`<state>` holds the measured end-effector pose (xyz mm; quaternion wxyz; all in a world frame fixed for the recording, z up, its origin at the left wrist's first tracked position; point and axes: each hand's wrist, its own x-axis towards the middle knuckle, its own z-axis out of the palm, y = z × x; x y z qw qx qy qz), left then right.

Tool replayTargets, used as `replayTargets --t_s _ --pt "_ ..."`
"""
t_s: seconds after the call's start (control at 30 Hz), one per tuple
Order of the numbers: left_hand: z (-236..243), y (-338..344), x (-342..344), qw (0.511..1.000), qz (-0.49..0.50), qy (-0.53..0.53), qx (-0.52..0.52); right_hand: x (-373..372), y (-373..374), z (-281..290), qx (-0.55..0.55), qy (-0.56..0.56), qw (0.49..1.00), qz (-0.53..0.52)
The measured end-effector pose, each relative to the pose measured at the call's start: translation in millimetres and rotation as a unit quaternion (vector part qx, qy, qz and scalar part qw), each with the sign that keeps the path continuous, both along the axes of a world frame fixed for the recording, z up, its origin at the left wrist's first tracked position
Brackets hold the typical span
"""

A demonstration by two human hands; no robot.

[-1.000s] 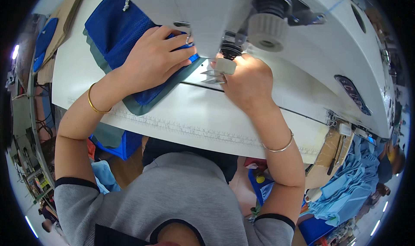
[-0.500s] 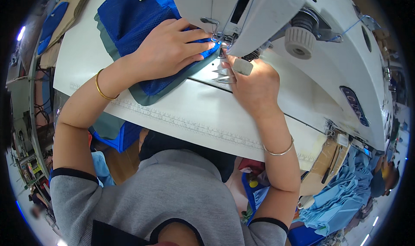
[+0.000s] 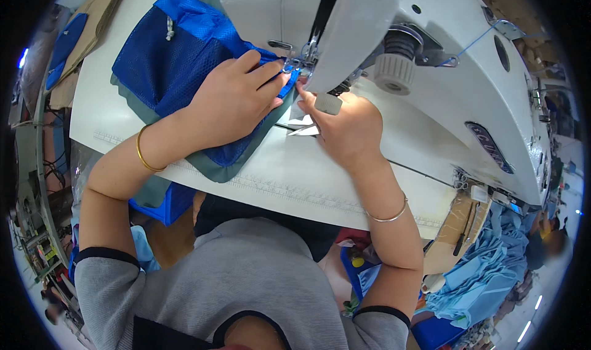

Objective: Sewing blue mesh pockets onto a green fabric base using an industrial sewing machine.

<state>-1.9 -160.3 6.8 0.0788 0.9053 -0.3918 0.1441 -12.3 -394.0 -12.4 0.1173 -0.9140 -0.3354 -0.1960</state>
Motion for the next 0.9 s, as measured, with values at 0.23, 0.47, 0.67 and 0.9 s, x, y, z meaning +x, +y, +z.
replayTargets --t_s 0.23,0.47,0.67,0.9 --pt "-1.2 -3.7 -0.7 0.999 0.032 0.016 -0.006 2.7 -1.7 -3.2 0.006 0.042 0.999 -0.015" --pt "-6.8 -4.5 3.3 0.997 0.026 -0.004 -0.073 3.2 -1.5 -0.6 0.020 0.049 0.999 -0.011" --pt "-8.3 -13.6 0.6 0.995 0.061 -0.027 -0.068 4.4 -3.4 -1.1 -0.005 0.066 0.997 -0.045" --pt "-13.7 -19.9 5.3 0.990 0.069 -0.063 -0.108 3.6 -6.3 -6.0 -0.009 0.052 0.998 -0.046"
